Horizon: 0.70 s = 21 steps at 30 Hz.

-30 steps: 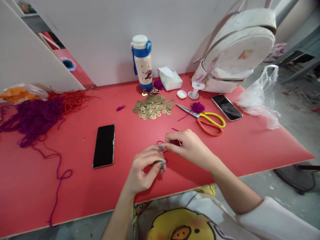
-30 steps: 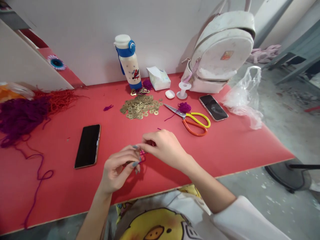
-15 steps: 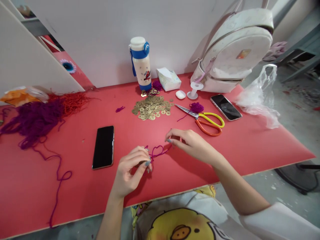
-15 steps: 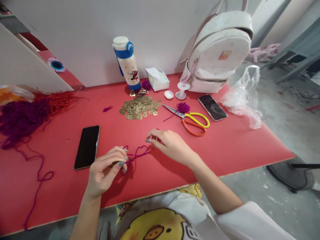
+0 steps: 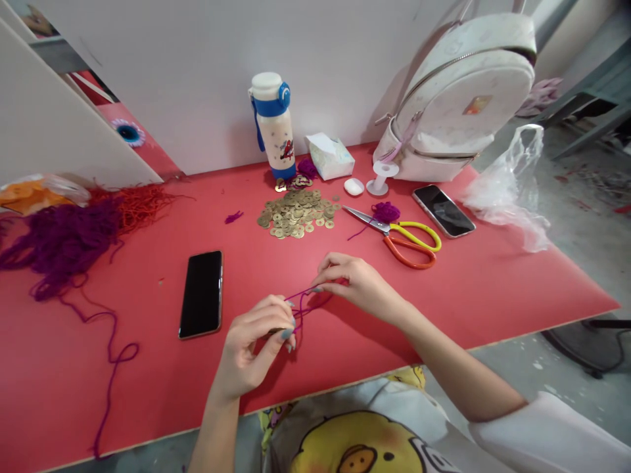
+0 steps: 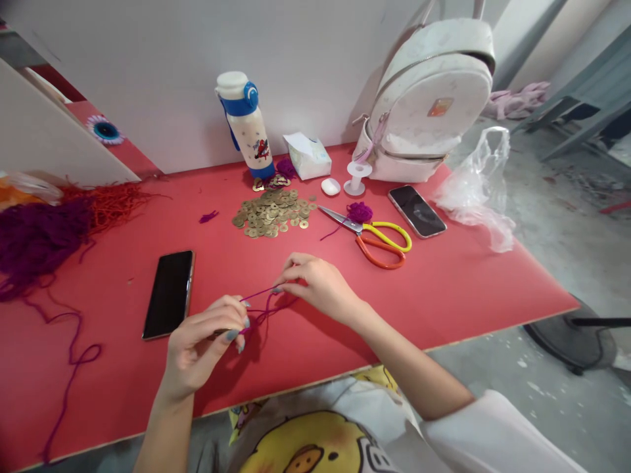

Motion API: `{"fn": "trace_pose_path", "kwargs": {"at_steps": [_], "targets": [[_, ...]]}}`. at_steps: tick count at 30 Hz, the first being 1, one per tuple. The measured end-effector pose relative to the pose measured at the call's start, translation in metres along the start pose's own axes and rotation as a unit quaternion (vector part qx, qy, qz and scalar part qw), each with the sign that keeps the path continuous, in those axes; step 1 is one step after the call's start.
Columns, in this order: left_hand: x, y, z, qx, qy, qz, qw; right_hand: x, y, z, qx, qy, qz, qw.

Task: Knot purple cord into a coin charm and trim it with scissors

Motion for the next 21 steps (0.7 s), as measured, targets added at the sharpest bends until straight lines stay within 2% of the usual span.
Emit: {"fn": "trace_pose_path", "kwargs": {"at_steps": [5,10,13,17,21], "targets": [[-0.003,-0.001,-0.003,-0.011,-0.04,-0.002,0.999,0.003,0.002,-0.006,-0.005,-0.023,-0.015,1.0],[0.0,-0.006,0.0,-0.038,-0.107,-0.007,0.993,-0.004,-0.001,-0.004,-0.004,-0.049,0.032,0.998],[0.003,-0.011,0.008,-0.061,-0.11,-0.008,0.992,-0.01,-0.002,-0.004,-0.021,-0.067,0.034,0.997],[0.002,-0.02,0.02,-0.101,-0.091,-0.012,0.991,-0.019,-0.003,-0.008,-0.042,-0.058,-0.006,0.997],[-0.002,-0.027,0.026,-0.108,-0.065,-0.001,0.992,-0.021,-0.007,-0.015,-0.061,-0.025,-0.01,0.998]]}}
Point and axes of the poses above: each hand's wrist, its own y-axis away from the middle knuckle, its own z-axis out of the palm, x = y × z, the point moved 2 cm from there along -y, towards the middle knuckle, and after that the axes turned 15 degrees about y, right-handed, at the moved point
